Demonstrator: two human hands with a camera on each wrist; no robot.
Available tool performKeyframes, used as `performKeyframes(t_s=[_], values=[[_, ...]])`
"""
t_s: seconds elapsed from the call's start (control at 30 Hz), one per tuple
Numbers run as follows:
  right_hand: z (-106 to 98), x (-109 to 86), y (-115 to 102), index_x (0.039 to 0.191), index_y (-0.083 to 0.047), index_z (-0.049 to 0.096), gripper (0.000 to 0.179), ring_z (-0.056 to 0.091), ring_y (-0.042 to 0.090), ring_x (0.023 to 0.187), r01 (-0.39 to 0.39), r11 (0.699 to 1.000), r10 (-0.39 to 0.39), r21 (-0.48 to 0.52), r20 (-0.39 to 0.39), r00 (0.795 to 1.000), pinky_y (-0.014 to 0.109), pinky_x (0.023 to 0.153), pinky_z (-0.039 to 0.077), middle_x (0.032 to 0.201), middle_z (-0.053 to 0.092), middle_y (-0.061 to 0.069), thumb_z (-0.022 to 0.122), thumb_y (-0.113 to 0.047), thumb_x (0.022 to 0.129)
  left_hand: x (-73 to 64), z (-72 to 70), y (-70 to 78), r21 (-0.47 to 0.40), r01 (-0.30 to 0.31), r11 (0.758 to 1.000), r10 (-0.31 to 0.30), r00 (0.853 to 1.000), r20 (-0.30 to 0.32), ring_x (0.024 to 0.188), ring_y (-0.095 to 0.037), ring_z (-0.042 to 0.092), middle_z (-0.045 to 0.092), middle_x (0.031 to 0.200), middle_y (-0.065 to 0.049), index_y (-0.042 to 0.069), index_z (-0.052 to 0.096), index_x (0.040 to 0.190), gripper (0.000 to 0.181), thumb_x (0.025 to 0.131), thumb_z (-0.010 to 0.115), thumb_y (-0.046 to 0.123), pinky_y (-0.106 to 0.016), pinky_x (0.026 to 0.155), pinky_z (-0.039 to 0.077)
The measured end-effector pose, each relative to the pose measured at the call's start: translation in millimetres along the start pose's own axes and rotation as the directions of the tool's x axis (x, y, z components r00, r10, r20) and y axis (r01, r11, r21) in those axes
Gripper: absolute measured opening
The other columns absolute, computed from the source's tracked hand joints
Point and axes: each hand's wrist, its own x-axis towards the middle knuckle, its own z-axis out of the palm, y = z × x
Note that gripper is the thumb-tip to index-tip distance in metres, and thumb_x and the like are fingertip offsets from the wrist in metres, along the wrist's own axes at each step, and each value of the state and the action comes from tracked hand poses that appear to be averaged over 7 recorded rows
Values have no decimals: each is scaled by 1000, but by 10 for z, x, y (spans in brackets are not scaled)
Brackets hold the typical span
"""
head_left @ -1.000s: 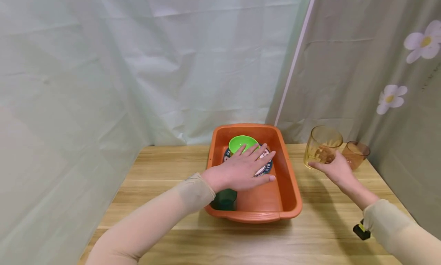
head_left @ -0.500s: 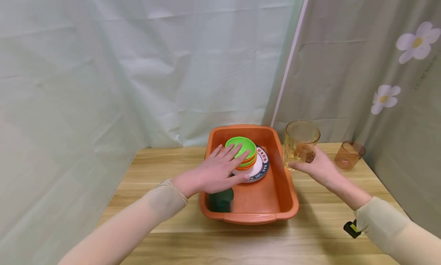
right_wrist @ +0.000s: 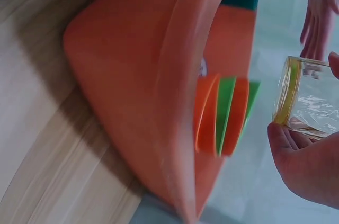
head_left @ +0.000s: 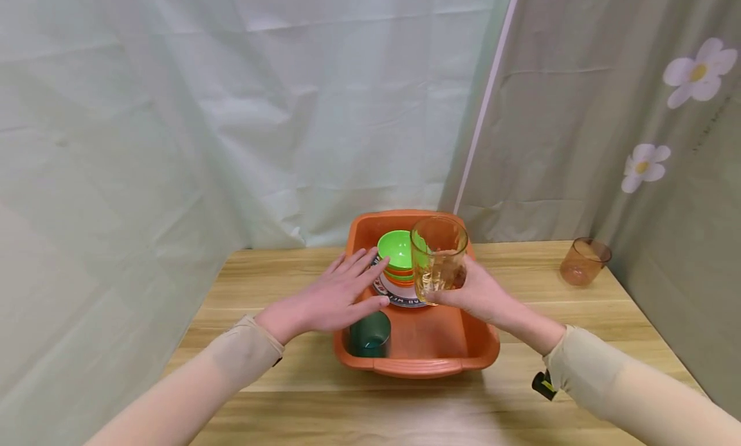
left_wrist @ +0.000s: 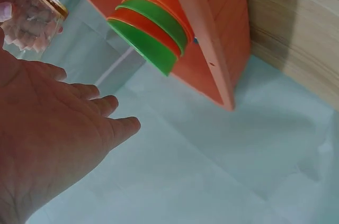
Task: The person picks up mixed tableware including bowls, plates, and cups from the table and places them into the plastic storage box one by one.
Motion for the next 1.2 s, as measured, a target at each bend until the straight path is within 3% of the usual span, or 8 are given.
performKeyframes(t_s=[0.27, 0.4, 0.47, 0.6, 0.8, 0.87, 0.97, 1.2], values=[[241, 60, -67, 137, -8, 55, 70, 64, 23, 104, 19, 1000, -19, 1, 27, 999, 42, 91, 53, 121, 68, 5, 89, -18, 77, 7, -11, -66, -20, 3, 1000, -3, 1000, -8, 156, -23, -4, -2, 171, -1, 23, 7, 166, 83, 101, 25, 73, -54, 124, 4], [262, 82, -73, 137, -8, 54, 72, 64, 23, 104, 40, 999, -40, -9, 28, 999, 45, 91, 53, 121, 68, 3, 90, -18, 76, 35, -48, -88, -175, 18, 984, -25, 999, -40, 157, -25, 4, 5, 171, -1, 21, 10, 166, 87, 100, 38, 71, -52, 124, 10], [260, 88, -63, 137, -7, 53, 73, 64, 23, 104, 44, 999, -44, -12, 30, 999, 46, 92, 53, 121, 68, 3, 90, -19, 76, 59, -76, -80, -319, 26, 947, -47, 997, -57, 156, -23, 10, 10, 171, 2, 22, 12, 166, 90, 98, 47, 70, -51, 123, 16], [251, 93, -48, 137, -10, 54, 70, 63, 22, 104, 35, 999, -34, -17, 38, 999, 44, 92, 53, 121, 68, 3, 90, -21, 77, 127, -121, -13, -548, 45, 836, -96, 993, -65, 153, -14, 18, 15, 168, 13, 31, 13, 165, 98, 91, 63, 69, -49, 121, 25], [256, 80, -50, 132, -13, 56, 63, 62, 22, 102, 0, 999, 2, -39, 47, 999, 39, 86, 54, 118, 66, 3, 89, -25, 79, 252, -133, 133, -730, -5, 684, -84, 993, -86, 146, -9, 34, 32, 163, 12, 30, 12, 165, 104, 88, 76, 56, -44, 117, 35], [263, 76, -52, 130, -12, 57, 62, 62, 22, 100, -8, 999, 10, -51, 47, 999, 38, 84, 55, 117, 65, 4, 90, -27, 79, 282, -132, 171, -765, -15, 644, -84, 992, -91, 144, -8, 37, 36, 160, 14, 30, 13, 165, 104, 87, 79, 52, -43, 115, 37], [276, 72, -58, 130, -11, 57, 63, 61, 23, 100, -13, 998, 16, -55, 52, 999, 37, 83, 56, 118, 65, 4, 90, -28, 79, 310, -128, 213, -802, -26, 597, -84, 992, -95, 145, -8, 36, 38, 158, 17, 31, 15, 165, 104, 86, 81, 47, -43, 115, 37], [315, 80, -77, 123, -9, 59, 56, 61, 23, 101, -6, 999, 8, -33, 70, 998, 38, 84, 56, 115, 65, 4, 90, -27, 80, 349, -83, 250, -830, -56, 555, -56, 993, -105, 147, -11, 34, 39, 157, 14, 28, 17, 164, 103, 87, 84, 40, -46, 118, 33]])
